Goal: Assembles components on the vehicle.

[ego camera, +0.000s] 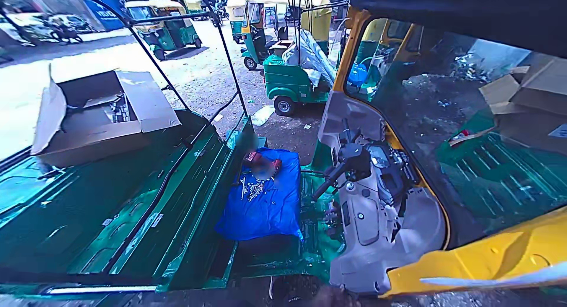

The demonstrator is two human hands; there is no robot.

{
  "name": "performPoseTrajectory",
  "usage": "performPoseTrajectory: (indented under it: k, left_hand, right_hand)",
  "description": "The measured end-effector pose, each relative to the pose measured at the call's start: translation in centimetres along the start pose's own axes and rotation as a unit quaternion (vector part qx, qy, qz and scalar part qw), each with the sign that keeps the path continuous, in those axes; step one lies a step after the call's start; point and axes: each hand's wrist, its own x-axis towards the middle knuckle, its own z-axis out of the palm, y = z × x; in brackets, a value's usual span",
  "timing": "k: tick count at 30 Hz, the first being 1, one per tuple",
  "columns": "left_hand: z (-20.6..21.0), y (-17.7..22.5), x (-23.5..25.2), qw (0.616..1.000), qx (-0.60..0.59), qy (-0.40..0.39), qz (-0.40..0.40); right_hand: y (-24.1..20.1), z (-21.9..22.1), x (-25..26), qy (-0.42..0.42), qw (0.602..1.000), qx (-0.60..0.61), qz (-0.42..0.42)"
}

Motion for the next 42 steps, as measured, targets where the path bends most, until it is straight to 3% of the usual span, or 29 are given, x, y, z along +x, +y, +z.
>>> performPoseTrajectory:
  k: [4,9,17,20,22,23,25,27,28,31,34,37,40,42]
  left_hand:
    - [0.6,0.7,-1.2,1.000,-0.008,0.010,-0.024]
    - [0.8,0.7,-0.8,1.000,-0.015,0.017,-0.014]
    - [0.1,1.3,-0.4,1.000,0.008,-0.002,-0.028]
    - [0.0,3.5,-0.6,0.995,0.070,-0.023,-0.072]
    - [-0.1,5.5,-1.0,0.975,0.181,-0.040,-0.124]
    - [-0.2,6.7,-1.0,0.953,0.264,-0.048,-0.139]
    - [-1.3,9.3,-0.6,0.871,0.465,-0.104,-0.118]
    - [-3.6,12.8,-0.1,0.764,0.628,-0.143,-0.048]
    - [-5.0,15.3,-0.2,0.730,0.669,-0.143,-0.009]
    - [-10.1,23.2,-1.8,0.719,0.688,-0.051,0.083]
    - [-15.6,31.4,-3.6,0.718,0.668,0.164,0.105]
    - [-19.8,38.5,-4.3,0.667,0.644,0.338,0.161]
    - [-22.5,43.6,-3.3,0.633,0.657,0.338,0.232]
    - [-23.4,45.8,-2.0,0.622,0.684,0.304,0.230]
  right_hand:
    - [0.0,0.7,-1.3,0.040,0.997,-0.059,-0.011]
    - [0.2,0.2,-0.3,0.041,0.998,0.034,0.015]
    - [1.0,1.5,-1.1,0.074,0.997,-0.018,-0.034]
    - [1.7,1.7,-0.8,0.077,0.995,0.062,-0.020]
    - [3.2,2.4,-0.7,0.129,0.985,0.113,0.023]
    - [3.9,2.8,-0.5,0.178,0.978,0.094,0.059]
    - [5.5,3.4,-0.7,0.253,0.950,-0.102,0.150]
    - [7.0,3.7,-1.0,0.182,0.877,-0.383,0.227]
    - [7.9,4.1,-0.5,0.137,0.837,-0.470,0.244]
    - [7.1,9.2,1.7,0.060,0.801,-0.548,0.233]
    - [3.8,17.3,6.5,-0.001,0.816,-0.555,0.161]
    - [-0.4,26.1,13.3,-0.061,0.819,-0.555,0.130]
    - [-3.7,33.0,20.2,-0.060,0.842,-0.535,0.023]
    - [-5.4,36.5,24.5,-0.032,0.851,-0.519,-0.070]
